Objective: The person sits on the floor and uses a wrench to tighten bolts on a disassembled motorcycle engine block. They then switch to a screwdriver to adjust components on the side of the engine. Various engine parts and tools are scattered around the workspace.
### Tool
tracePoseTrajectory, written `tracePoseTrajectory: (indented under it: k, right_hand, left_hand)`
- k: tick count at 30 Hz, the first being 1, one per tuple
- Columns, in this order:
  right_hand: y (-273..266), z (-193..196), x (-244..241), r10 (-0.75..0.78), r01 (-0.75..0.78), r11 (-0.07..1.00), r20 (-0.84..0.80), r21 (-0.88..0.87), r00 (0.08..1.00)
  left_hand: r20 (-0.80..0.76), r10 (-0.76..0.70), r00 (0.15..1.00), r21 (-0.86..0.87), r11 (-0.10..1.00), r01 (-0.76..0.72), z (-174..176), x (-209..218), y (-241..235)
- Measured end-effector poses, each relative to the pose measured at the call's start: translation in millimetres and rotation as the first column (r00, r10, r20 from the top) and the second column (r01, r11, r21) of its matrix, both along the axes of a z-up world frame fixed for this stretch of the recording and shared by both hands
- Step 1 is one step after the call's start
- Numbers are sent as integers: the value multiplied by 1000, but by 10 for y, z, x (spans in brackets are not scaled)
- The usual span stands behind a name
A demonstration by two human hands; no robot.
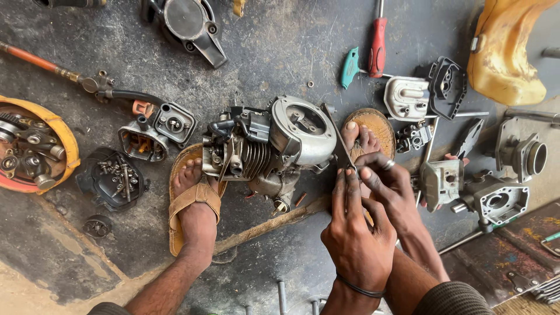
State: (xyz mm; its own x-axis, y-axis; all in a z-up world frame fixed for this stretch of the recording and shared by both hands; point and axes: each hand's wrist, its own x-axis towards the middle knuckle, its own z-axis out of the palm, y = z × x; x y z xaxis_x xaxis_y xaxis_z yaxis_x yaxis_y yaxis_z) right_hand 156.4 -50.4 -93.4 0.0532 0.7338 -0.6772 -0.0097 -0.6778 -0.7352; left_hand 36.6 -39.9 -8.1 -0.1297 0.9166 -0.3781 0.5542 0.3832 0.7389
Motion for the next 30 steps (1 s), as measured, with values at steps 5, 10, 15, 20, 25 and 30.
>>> tracePoseTrajectory:
  k: [5,10,15,20,25,30]
  right_hand:
    - [-3,-23,-41,-236,197,915,-71,-351,969]
    - [63,-124,4,-329,195,870,-239,-453,914]
    - [104,-71,0,-217,155,863,-76,-481,973]
    - [11,92,-101,127,-121,979,-26,161,992]
    - [-69,-35,-158,203,-302,896,307,324,930]
    - [-122,-214,-175,129,-250,913,354,323,926]
  left_hand:
    - [-24,-14,1000,-26,1000,14,-11,16,-34]
    - [-54,-14,998,-39,999,12,14,54,0]
    - [-21,-20,1000,-99,995,18,61,35,36]
    - [71,28,997,-86,996,-22,94,-22,85]
    - [59,123,991,-40,992,-121,90,-3,92]
    - [80,91,993,1,996,-92,67,-14,96]
